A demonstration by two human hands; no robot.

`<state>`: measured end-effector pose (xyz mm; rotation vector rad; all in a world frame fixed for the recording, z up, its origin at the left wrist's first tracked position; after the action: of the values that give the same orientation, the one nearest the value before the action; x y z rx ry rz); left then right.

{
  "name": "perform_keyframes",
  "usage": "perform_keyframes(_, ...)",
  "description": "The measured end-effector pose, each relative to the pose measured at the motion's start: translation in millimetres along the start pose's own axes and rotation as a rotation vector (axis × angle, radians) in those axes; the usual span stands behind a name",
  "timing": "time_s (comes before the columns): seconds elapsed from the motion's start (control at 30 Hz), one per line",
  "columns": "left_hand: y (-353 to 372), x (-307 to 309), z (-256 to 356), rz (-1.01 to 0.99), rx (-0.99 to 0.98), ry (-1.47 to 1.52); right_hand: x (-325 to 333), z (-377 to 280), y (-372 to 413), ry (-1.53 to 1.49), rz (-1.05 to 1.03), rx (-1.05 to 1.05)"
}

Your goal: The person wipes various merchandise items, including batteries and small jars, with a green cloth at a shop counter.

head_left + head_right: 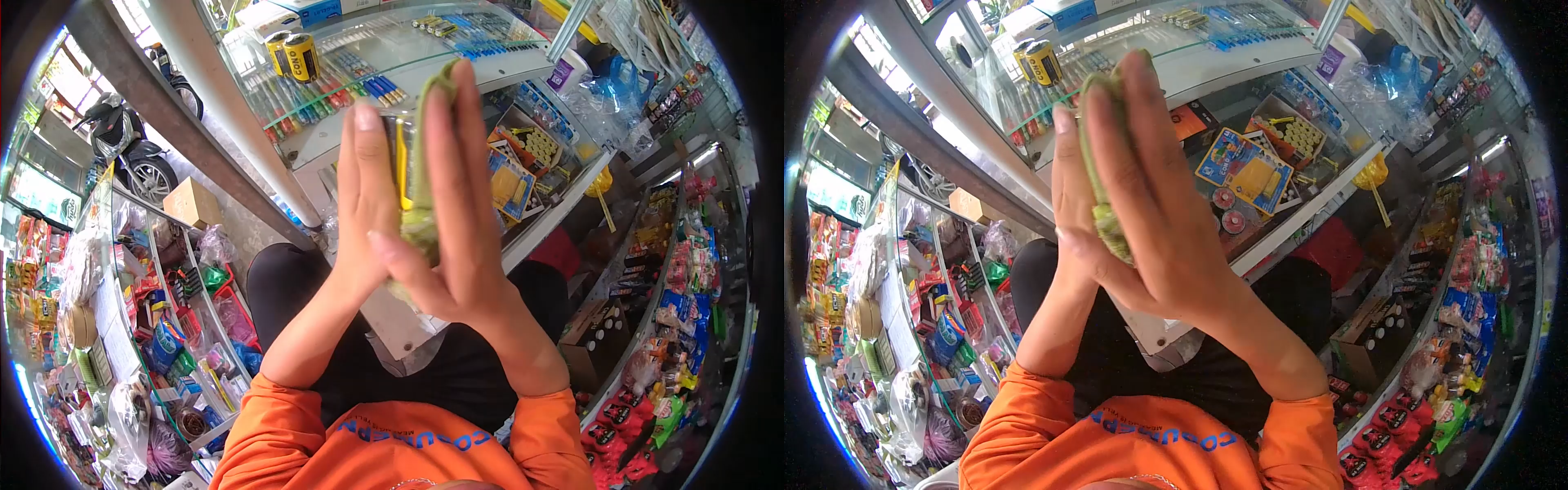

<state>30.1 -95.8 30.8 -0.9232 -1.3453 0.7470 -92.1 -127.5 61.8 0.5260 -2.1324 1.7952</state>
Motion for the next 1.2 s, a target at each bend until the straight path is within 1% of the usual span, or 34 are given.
perform_keyframes(0.03, 2.2, 0.8, 5.9, -0.001, 0.003, -0.001, 4.6, -0.1, -2.8, -0.041, 0.007, -0.047)
perform_keyframes(0.07, -17.2, 14.0, 15.8, -0.020, 0.454, 0.622, 7.1, 0.8, -4.4, -0.082, 0.016, -0.092)
perform_keyframes(0.1, -24.5, 17.6, 22.9, -0.040, 0.902, 1.246, 7.9, 1.4, -4.6, -0.083, 0.017, -0.091)
perform_keyframes(0.13, -25.1, 19.0, 24.3, -0.030, 0.888, 1.338, 8.9, 1.9, -4.3, -0.078, 0.020, -0.097)
perform_keyframes(0.17, -26.1, 17.1, 27.6, -0.035, 0.886, 1.340, 9.7, 2.2, -3.9, -0.071, 0.023, -0.102)
perform_keyframes(0.23, -28.9, 15.0, 34.8, 0.141, 0.803, 1.249, 7.0, -0.1, -2.6, -0.087, 0.022, -0.110)
perform_keyframes(0.27, -22.8, 13.1, 28.4, 0.136, 0.847, 1.338, 4.1, -2.0, -2.3, -0.110, 0.019, -0.113)
perform_keyframes(0.3, -17.8, 9.9, 25.1, 0.141, 0.848, 1.336, 1.7, -3.9, -1.9, -0.136, 0.016, -0.115)
perform_keyframes(0.33, -13.8, 9.4, 22.0, 0.128, 0.751, 0.961, -0.8, -6.7, -0.9, -0.126, -0.051, -0.104)
perform_keyframes(0.37, -12.1, 10.6, 19.8, 0.110, 0.642, 0.591, -4.6, -7.5, 1.2, -0.128, -0.050, -0.103)
perform_keyframes(0.43, -9.6, 13.3, 11.0, 0.125, 0.637, 0.471, -13.1, -8.3, 6.6, -0.141, -0.126, -0.058)
perform_keyframes(0.47, -15.4, 19.7, 11.8, 0.126, 0.635, 0.472, -12.2, -10.9, 6.5, -0.112, -0.188, -0.021)
perform_keyframes(0.57, -38.0, 41.5, 13.8, 0.209, 1.334, 1.332, -12.9, -16.5, 6.6, -0.140, -0.214, -0.028)
perform_keyframes(0.6, -28.7, 26.6, 13.8, 0.210, 1.074, 1.291, -12.4, -14.8, 6.9, -0.140, -0.214, -0.027)
perform_keyframes(0.63, -17.5, 17.0, 12.4, 0.212, 1.074, 1.292, -11.1, -10.9, 7.4, -0.132, -0.204, -0.030)
perform_keyframes(0.7, -21.3, 16.9, 14.7, 0.078, 0.820, 1.062, -10.3, -7.7, 6.4, -0.126, -0.195, -0.031)
perform_keyframes(0.73, -21.7, 22.7, 17.7, 0.000, 0.809, 1.147, -8.5, -5.3, 4.5, -0.175, -0.113, -0.145)
perform_keyframes(0.77, -19.9, 19.7, 17.9, 0.001, 0.810, 1.147, -6.1, -2.6, 2.6, -0.222, -0.032, -0.260)
perform_keyframes(0.8, -17.8, 14.3, 20.2, -0.034, 0.714, 1.123, -1.0, 2.2, -0.7, -0.261, 0.005, -0.333)
perform_keyframes(0.83, -17.0, 11.3, 22.7, -0.069, 0.618, 1.098, 3.1, 7.6, -1.1, -0.260, 0.004, -0.334)
perform_keyframes(0.87, -16.1, 12.3, 25.2, -0.103, 0.679, 1.162, 7.3, 12.1, -1.2, -0.244, -0.029, -0.288)
perform_keyframes(0.9, -17.9, 15.7, 28.3, -0.102, 0.678, 1.163, 9.7, 14.4, -1.6, -0.228, -0.061, -0.240)
perform_keyframes(0.93, -20.5, 19.8, 30.4, -0.054, 0.752, 1.220, 6.6, 11.5, -1.6, -0.155, -0.039, -0.198)
perform_keyframes(0.97, -23.3, 22.7, 31.6, -0.008, 0.825, 1.274, 4.8, 10.6, -1.1, -0.154, -0.035, -0.198)
perform_keyframes(1.0, -24.5, 25.4, 29.3, -0.003, 0.880, 1.301, 3.0, 9.0, 0.0, -0.126, -0.074, -0.161)
perform_keyframes(1.03, -26.1, 25.1, 26.4, -0.011, 0.879, 1.301, 0.7, 6.7, 1.9, -0.099, -0.114, -0.127)
perform_keyframes(1.1, -29.7, 22.6, 20.0, 0.141, 0.932, 1.515, -2.1, 4.7, 5.3, -0.102, -0.130, -0.122)
perform_keyframes(1.13, -30.2, 25.6, 21.7, 0.114, 0.895, 1.465, -2.1, 5.1, 5.5, -0.088, -0.125, -0.114)
perform_keyframes(1.17, -26.8, 23.9, 19.0, 0.129, 0.739, 1.326, -2.1, 5.4, 5.5, -0.075, -0.120, -0.106)
perform_keyframes(1.2, -22.9, 23.1, 18.3, 0.040, 0.737, 1.230, 1.1, 6.3, 3.7, -0.043, -0.082, -0.126)
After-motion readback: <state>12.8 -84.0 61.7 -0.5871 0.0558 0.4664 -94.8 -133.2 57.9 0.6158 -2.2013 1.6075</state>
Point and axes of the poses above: each hand's wrist, its own y-axis away from the middle knuckle, its own x-axis out of the back of the hand, z = x × y, the point moved 2 cm from there along -y, towards the middle knuckle, and after that the axes turned 1 degree about y, right-handed, at the moved point
